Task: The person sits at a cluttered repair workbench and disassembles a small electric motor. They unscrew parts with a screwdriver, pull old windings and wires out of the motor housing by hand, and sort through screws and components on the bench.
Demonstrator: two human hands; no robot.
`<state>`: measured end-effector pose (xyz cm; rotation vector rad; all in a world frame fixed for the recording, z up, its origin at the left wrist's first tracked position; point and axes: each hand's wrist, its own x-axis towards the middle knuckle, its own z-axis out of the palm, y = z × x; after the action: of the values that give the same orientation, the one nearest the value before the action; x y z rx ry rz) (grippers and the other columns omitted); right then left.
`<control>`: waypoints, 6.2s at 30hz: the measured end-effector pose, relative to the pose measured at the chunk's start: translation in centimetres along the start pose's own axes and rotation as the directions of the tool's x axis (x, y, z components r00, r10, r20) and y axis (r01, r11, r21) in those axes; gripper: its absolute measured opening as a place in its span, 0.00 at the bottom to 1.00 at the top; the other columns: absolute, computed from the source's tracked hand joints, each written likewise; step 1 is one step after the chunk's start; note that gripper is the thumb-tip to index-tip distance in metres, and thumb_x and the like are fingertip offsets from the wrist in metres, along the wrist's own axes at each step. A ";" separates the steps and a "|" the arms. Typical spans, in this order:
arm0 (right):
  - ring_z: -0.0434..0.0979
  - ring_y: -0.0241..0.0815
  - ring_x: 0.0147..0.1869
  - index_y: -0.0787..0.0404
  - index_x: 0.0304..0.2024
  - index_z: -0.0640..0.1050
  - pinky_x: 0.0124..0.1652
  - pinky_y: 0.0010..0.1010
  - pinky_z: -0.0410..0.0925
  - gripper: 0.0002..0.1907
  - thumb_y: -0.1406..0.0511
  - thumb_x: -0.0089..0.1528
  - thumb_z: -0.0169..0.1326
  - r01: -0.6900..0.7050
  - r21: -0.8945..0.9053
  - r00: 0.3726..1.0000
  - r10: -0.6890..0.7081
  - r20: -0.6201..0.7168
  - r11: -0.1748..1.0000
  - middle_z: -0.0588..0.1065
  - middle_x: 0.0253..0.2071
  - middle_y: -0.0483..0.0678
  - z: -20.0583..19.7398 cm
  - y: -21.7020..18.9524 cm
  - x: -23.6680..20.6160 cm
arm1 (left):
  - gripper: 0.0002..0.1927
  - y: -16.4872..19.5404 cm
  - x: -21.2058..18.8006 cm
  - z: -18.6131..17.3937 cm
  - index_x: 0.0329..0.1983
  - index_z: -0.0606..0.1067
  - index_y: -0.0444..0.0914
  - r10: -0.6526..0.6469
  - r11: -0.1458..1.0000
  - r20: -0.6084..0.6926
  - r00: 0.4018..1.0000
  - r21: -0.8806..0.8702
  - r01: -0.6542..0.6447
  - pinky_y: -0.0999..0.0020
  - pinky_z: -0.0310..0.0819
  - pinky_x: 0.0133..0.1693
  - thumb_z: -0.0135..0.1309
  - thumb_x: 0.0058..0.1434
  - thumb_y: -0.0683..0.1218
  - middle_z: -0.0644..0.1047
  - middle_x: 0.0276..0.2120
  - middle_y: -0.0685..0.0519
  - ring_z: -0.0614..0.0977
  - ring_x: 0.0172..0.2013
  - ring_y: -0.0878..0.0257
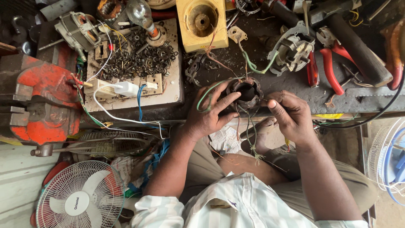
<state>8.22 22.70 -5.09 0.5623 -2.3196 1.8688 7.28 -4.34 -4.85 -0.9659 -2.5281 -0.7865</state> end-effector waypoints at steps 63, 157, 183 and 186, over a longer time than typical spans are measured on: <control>0.76 0.33 0.50 0.69 0.48 0.77 0.51 0.24 0.69 0.09 0.67 0.72 0.52 0.011 0.094 0.999 -0.008 -0.038 0.996 0.77 0.47 0.48 -0.6 1.6 -1.6 | 0.19 2.6 0.1 3.2 0.55 0.75 0.42 -0.039 0.995 -0.297 0.954 -0.103 0.008 0.55 0.69 0.64 0.66 0.63 0.46 0.75 0.59 0.52 0.76 0.61 0.52; 0.79 0.46 0.50 0.64 0.40 0.76 0.51 0.34 0.71 0.09 0.70 0.58 0.62 0.222 -0.203 0.952 -0.257 -0.167 0.954 0.76 0.48 0.53 0.9 2.1 -4.5 | 0.48 3.1 0.6 2.4 0.72 0.61 0.40 -0.047 0.996 -0.197 0.979 -0.080 0.032 0.55 0.62 0.67 0.73 0.50 0.48 0.68 0.69 0.53 0.70 0.69 0.53; 0.81 0.54 0.55 0.66 0.47 0.75 0.53 0.37 0.73 0.12 0.73 0.62 0.61 0.236 -0.363 0.924 -0.324 -0.205 0.902 0.76 0.55 0.59 2.7 0.9 -3.8 | 0.52 2.6 1.1 3.0 0.72 0.58 0.37 -0.290 0.935 -0.087 0.953 -0.236 0.264 0.52 0.65 0.64 0.71 0.51 0.59 0.70 0.64 0.41 0.70 0.65 0.42; 0.81 0.56 0.57 0.66 0.48 0.74 0.54 0.37 0.73 0.14 0.72 0.62 0.61 0.261 -0.379 0.922 -0.346 -0.176 0.888 0.75 0.56 0.60 2.7 0.8 -3.9 | 0.52 2.6 1.3 2.8 0.71 0.59 0.37 -0.264 0.952 -0.110 0.958 -0.189 0.241 0.51 0.65 0.63 0.71 0.50 0.60 0.71 0.62 0.40 0.71 0.63 0.42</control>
<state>11.89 21.10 -7.65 0.5780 -2.1774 1.2692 7.80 -0.41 -5.47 -0.6183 -2.5267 -1.1239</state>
